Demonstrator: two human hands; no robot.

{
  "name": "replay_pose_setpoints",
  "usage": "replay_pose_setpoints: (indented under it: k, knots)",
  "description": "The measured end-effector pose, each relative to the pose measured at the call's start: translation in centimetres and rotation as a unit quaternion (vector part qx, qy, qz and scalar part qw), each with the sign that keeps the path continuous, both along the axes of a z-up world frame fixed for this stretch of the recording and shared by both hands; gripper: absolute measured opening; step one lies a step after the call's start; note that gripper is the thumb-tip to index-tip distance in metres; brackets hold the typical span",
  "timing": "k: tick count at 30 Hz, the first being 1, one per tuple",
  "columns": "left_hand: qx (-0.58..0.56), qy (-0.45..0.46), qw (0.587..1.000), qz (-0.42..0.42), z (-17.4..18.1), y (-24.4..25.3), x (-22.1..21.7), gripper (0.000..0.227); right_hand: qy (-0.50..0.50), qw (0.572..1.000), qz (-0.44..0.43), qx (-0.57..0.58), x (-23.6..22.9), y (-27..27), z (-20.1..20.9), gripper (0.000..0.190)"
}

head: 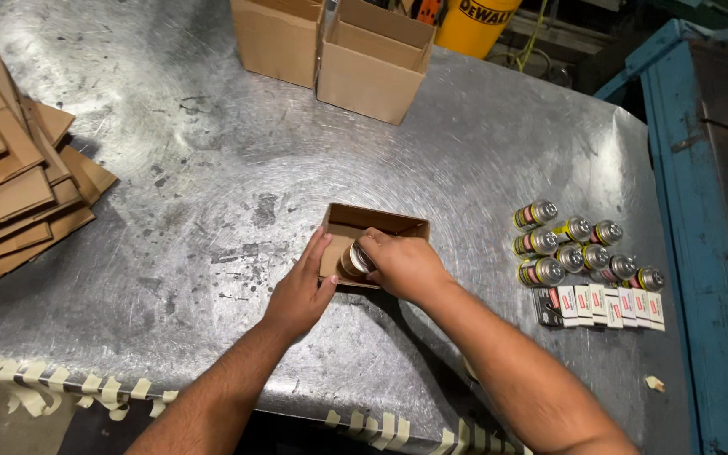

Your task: The person assembles small cardboard boxes, places a small object inside one of them, and applies masking tape to secure the boxes' closures.

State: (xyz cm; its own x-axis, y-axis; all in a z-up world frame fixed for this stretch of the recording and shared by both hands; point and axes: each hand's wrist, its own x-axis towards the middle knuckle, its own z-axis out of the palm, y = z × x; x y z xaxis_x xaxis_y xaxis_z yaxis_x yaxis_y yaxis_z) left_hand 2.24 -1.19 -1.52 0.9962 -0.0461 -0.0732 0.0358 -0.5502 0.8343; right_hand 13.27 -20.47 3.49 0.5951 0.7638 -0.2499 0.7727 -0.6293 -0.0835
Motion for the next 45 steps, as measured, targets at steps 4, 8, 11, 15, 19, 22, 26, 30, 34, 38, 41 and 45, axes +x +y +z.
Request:
replay_pose_setpoints:
  k: [4, 8, 11, 15, 19, 22, 26, 30, 34, 38, 41, 45]
  knots:
    - [-0.003, -0.003, 1.0, 0.001, -0.3, 0.1, 0.1, 0.068, -0.017, 1.0, 0.002, -0.026, 3.2, 1.1, -4.9, 0.062]
    - [-0.004, 0.002, 1.0, -0.003, -0.2, 0.1, 0.0, 0.068, 0.01, 0.997, -0.021, -0.07, 5.2, 0.9, -9.1, 0.07]
    - [-0.009, 0.02, 1.0, -0.002, 0.5, 0.1, 0.2, 0.067, 0.034, 0.995, -0.029, -0.085, 4.9, 1.2, -8.5, 0.072]
    - [-0.012, 0.032, 0.999, 0.003, 0.3, 0.3, 1.1, 0.064, 0.059, 0.993, -0.067, -0.078, 4.7, 1.9, -4.7, 0.068]
    - [0.007, 0.035, 0.999, -0.009, 1.7, 0.7, 1.6, 0.063, 0.073, 0.981, -0.166, 0.069, 3.1, 0.1, 0.9, 0.048]
    - [0.084, -0.011, 0.996, -0.039, 1.5, 1.0, 2.2, 0.06, -0.046, 0.909, -0.277, 0.309, 1.6, -3.2, -0.6, 0.028]
    - [0.121, -0.047, 0.99, -0.054, 0.2, 1.4, 3.1, 0.058, 0.039, 0.812, -0.42, 0.404, -2.1, -5.1, -1.7, 0.041]
    - [0.12, -0.043, 0.989, -0.081, 1.3, 2.1, 3.5, 0.066, 0.137, 0.775, -0.452, 0.42, -5.7, -5.9, -1.9, 0.056]
    - [0.083, -0.017, 0.993, -0.086, 0.7, 2.8, 3.8, 0.075, 0.193, 0.783, -0.452, 0.381, -7.8, -5.0, 0.2, 0.062]
    - [0.075, -0.003, 0.994, -0.083, 0.2, 2.9, 4.2, 0.093, 0.196, 0.781, -0.465, 0.369, -8.7, -4.5, 0.8, 0.069]
    - [0.082, 0.012, 0.993, -0.085, 1.2, 3.6, 4.9, 0.108, 0.179, 0.776, -0.471, 0.379, -9.4, -4.2, 1.1, 0.07]
    - [0.086, 0.056, 0.991, -0.084, 2.2, 4.8, 5.0, 0.101, 0.191, 0.771, -0.488, 0.362, -10.5, -4.6, 0.3, 0.07]
